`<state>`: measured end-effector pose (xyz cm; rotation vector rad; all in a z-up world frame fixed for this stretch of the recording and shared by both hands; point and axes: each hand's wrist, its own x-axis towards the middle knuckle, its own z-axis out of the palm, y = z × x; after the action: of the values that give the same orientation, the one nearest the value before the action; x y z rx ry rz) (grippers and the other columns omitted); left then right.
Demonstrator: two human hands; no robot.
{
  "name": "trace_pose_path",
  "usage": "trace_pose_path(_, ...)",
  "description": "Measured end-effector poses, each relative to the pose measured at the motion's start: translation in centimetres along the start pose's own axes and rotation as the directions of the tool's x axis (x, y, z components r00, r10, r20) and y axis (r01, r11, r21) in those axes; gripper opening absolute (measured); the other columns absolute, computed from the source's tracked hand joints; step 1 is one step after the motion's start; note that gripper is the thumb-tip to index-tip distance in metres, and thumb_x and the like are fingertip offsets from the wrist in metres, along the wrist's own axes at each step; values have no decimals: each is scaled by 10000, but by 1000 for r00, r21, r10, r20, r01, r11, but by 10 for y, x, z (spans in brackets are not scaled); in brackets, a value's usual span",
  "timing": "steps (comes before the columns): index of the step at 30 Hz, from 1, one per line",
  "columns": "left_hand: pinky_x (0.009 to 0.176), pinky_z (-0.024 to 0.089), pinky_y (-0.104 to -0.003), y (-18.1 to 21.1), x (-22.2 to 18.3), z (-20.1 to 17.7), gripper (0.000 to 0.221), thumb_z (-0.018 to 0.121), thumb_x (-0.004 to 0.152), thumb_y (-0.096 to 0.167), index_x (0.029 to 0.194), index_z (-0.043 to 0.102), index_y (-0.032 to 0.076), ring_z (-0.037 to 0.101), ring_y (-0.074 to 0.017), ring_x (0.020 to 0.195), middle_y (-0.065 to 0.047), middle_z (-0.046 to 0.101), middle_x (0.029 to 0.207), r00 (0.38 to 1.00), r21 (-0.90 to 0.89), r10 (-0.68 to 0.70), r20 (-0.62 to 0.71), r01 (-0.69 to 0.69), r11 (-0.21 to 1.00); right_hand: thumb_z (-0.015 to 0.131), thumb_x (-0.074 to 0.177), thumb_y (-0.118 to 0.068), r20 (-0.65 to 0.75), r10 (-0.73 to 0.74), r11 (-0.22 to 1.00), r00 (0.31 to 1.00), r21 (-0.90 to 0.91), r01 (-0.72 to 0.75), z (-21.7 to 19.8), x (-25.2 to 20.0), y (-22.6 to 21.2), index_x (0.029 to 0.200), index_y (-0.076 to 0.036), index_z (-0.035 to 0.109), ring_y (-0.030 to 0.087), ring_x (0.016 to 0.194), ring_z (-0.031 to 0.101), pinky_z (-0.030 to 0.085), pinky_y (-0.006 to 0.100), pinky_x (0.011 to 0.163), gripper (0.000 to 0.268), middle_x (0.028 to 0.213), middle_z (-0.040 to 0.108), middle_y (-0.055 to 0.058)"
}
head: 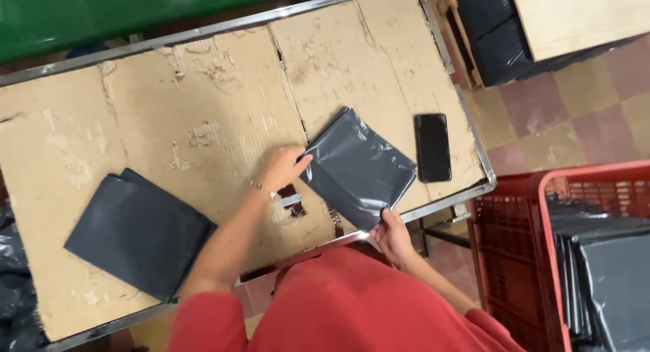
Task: Folding and stacking plastic bags from a production line into a crate
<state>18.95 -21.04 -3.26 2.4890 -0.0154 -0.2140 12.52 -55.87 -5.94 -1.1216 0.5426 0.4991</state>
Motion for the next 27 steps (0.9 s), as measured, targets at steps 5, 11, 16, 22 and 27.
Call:
trace_pose_path(5,712,554,-385,26,9,14,424,706,780,605,903,581,219,681,-241,888,1,619,865,920,184,-105,-378,186,965,531,1011,-66,-48,58,980,997,-185,-66,-20,-14,-32,1514,-105,441,347,786,749,659,558,697,513,946,669,191)
trace_pose_path(11,789,570,-419,88,38,13,252,684,957,238,1131,663,57,664,-285,932,-181,668,1111,973,76,-91,-214,109,991,653,925,-38,43,-174,865,984,-472,173,-45,24,-75,1434,-106,459,313,887,697,609,400,764,549,1190,626,197)
trace_pose_path(16,554,478,-344,123,-69,-54,79,610,986,126,951,548,91,569,-199,791,-56,546,1002,766,107,365,-529,-366,924,641,808,-257,396,-247,637,884,-621,456,24,36,-128,1606,-64,204,249,1314,462,391,384,1077,930,1556,393,180)
trace_pose_path(22,677,543,-457,66,-201,-163,237,541,1036,316,1056,599,88,652,-361,817,-106,600,883,585,233,368,-723,-295,927,874,586,-253,892,-140,641,430,-250,726,178,75,-86,1462,19,415,414,1274,534,461,519,1041,1027,1462,467,277)
trace_pose_path(27,752,576,-463,-48,-300,-249,260,665,974,371,1132,623,169,720,-356,906,-110,703,891,725,-22,45,-688,-83,996,945,653,-40,824,16,634,566,-446,632,281,34,37,1292,17,680,315,1073,689,576,469,876,694,1181,698,208)
